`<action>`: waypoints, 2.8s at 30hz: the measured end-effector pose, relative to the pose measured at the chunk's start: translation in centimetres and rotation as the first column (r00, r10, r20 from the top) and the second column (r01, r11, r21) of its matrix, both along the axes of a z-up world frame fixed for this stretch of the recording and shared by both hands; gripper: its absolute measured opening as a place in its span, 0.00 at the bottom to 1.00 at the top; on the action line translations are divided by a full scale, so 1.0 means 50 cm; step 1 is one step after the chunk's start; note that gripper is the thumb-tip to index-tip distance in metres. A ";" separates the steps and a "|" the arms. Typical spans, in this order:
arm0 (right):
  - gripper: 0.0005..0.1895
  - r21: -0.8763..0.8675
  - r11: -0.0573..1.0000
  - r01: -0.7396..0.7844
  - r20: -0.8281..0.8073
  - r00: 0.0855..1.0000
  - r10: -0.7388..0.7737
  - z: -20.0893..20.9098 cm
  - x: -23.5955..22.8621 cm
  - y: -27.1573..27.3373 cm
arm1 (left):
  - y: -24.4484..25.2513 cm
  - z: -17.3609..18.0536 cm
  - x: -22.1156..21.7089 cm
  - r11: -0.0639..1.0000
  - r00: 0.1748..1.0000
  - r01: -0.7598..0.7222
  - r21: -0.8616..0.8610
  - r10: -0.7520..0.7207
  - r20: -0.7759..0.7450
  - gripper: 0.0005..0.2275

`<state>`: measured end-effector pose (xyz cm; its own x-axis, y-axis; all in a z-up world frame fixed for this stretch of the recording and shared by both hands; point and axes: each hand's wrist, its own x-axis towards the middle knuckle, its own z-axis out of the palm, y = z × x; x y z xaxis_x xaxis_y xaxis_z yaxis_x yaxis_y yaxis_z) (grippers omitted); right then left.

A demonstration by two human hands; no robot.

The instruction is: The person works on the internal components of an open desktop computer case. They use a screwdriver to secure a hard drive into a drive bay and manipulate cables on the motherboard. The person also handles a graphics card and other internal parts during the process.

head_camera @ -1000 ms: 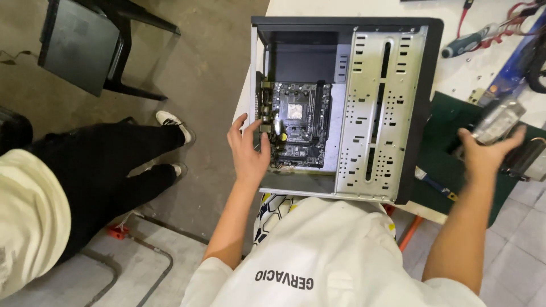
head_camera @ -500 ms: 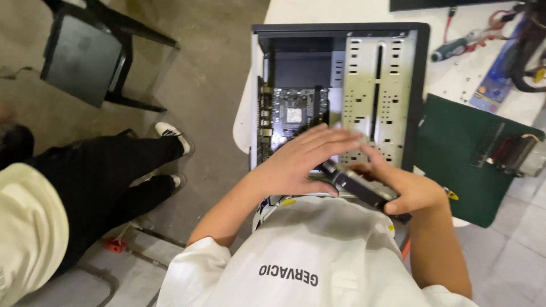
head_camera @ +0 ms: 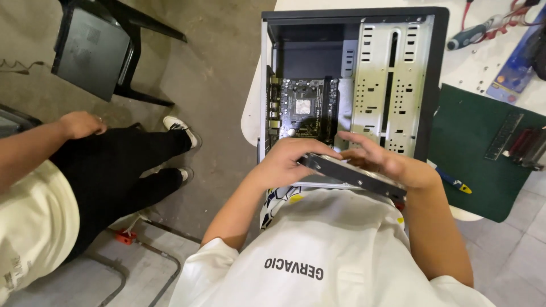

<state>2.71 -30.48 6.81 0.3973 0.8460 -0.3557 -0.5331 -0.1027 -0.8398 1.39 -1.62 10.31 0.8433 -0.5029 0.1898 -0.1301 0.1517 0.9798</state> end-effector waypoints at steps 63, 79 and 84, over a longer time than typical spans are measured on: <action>0.37 -0.192 0.813 0.549 0.958 0.284 0.034 -0.025 -0.038 0.088 | 0.096 -0.142 -0.092 0.347 0.941 -0.227 0.910 -0.162 0.297 0.20; 0.36 -0.406 0.409 0.817 0.869 0.483 -0.103 -0.054 -0.143 -0.190 | 0.027 -0.173 -0.091 0.408 0.985 -0.105 0.907 -0.086 0.153 0.26; 0.35 -0.304 0.466 0.831 0.787 0.495 -0.368 -0.107 -0.160 -0.150 | 0.023 -0.179 -0.066 0.400 0.995 0.007 0.917 -0.097 0.034 0.17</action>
